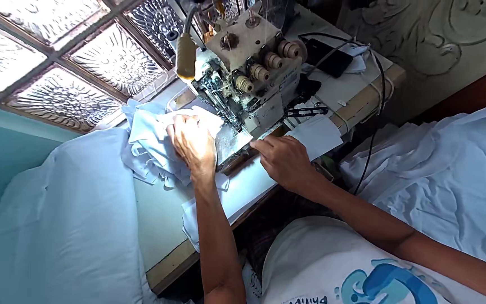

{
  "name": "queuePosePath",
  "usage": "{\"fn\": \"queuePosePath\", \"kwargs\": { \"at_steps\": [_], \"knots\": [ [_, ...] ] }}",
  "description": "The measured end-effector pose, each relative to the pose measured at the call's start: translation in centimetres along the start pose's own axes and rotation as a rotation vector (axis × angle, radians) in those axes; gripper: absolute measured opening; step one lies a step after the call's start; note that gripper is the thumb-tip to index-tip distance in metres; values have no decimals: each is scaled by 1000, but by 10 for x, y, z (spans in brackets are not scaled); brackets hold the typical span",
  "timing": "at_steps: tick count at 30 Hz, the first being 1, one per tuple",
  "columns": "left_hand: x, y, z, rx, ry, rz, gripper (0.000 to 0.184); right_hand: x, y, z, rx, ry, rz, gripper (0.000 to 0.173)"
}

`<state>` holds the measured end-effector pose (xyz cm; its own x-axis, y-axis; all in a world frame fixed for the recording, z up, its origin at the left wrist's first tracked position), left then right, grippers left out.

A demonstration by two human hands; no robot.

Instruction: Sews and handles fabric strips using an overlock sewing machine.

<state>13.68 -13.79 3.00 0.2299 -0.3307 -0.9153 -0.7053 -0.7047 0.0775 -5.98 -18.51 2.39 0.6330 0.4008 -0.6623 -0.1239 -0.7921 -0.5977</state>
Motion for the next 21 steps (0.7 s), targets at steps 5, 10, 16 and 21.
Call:
{"fn": "queuePosePath", "kwargs": {
  "at_steps": [5, 10, 16, 21],
  "knots": [
    [-2, -44, 43, -65, 41, -11, 36, -42, 52, 35, 235, 42, 22, 21],
    [-19, -78, 94, -152, -132, 70, 25, -82, 139, 75, 615, 155, -8, 33],
    [-27, -82, 148, 48, -322, 150, 10, -82, 163, 77, 699, 176, -161, 24],
    [-28, -80, 150, 56, -311, 92, 11, -83, 155, 67, 615, 194, -6, 12]
  ]
}}
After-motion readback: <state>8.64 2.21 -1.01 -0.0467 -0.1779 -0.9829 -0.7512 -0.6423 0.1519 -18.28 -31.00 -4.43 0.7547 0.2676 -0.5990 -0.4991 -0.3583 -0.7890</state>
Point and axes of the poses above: each hand's wrist, its own z-axis away from the middle knuckle, its own x-axis out of the palm, y = z × x, the point moved 6 cm from there along -z, towards the middle knuckle, and after that the axes turned 14 degrees about -z, right-handed, at the moved point
